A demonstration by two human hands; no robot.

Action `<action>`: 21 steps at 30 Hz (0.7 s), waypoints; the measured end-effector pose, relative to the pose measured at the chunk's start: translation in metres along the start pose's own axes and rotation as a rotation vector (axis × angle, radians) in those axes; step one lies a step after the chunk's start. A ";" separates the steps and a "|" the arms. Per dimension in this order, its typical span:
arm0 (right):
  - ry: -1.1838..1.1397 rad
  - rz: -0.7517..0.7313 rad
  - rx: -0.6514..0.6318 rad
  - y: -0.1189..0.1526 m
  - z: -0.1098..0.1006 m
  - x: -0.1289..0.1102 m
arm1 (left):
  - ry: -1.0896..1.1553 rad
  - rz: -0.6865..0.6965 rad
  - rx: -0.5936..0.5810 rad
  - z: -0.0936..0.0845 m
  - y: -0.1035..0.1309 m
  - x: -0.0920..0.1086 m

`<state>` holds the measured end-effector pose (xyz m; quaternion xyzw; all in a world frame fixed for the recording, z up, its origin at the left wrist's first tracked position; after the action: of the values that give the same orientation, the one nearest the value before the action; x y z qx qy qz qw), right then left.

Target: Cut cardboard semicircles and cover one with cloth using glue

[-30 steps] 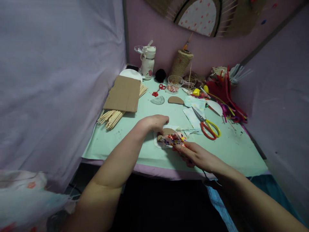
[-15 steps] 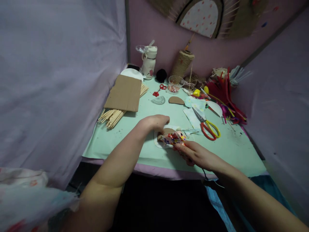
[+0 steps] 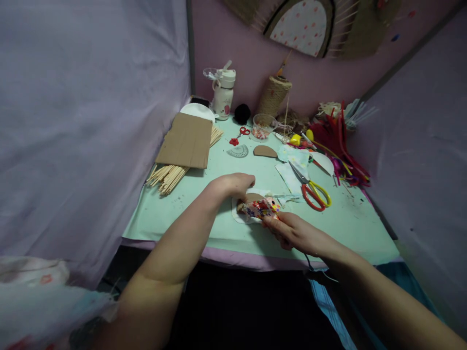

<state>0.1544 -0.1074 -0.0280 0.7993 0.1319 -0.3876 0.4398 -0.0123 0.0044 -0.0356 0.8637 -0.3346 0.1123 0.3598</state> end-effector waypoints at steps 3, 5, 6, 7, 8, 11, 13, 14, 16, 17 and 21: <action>0.028 0.008 0.002 0.000 -0.001 -0.002 | 0.000 0.002 -0.003 0.000 0.000 0.000; 0.051 0.008 -0.001 0.000 -0.001 -0.003 | -0.003 0.009 0.000 0.000 0.000 -0.001; 0.058 0.009 -0.001 0.000 -0.001 -0.003 | -0.004 0.014 0.001 0.000 0.000 -0.001; 0.063 0.010 -0.002 0.001 -0.002 -0.003 | -0.007 0.016 0.002 0.000 0.000 -0.001; 0.065 0.012 -0.003 0.001 -0.002 -0.003 | -0.011 0.014 0.000 0.000 0.000 0.000; 0.077 0.019 -0.009 0.001 -0.002 -0.001 | -0.028 -0.009 -0.018 0.000 0.000 0.001; 0.080 0.016 -0.016 0.000 -0.001 0.001 | -0.042 -0.023 -0.026 -0.001 0.001 0.001; 0.079 0.015 -0.016 0.000 -0.001 0.001 | -0.047 -0.026 -0.026 -0.001 0.001 0.002; 0.080 0.014 -0.012 0.000 -0.002 0.001 | -0.052 -0.027 -0.023 -0.002 0.002 0.003; 0.081 0.016 -0.008 0.001 -0.002 0.000 | -0.052 -0.027 -0.023 -0.002 0.003 0.003; 0.046 0.036 0.002 0.006 -0.004 -0.002 | -0.038 -0.032 -0.031 -0.002 0.004 0.003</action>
<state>0.1582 -0.1072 -0.0217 0.8107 0.1272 -0.3612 0.4429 -0.0129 0.0027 -0.0306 0.8653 -0.3293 0.0848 0.3683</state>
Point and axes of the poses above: each hand's wrist, its own y-axis away from the middle knuckle, its own z-axis out of the palm, x = y × z, the point moved 2 cm from there along -y, towards the middle knuckle, and after that the axes turned 14 degrees about -x, right-handed, at the moved point
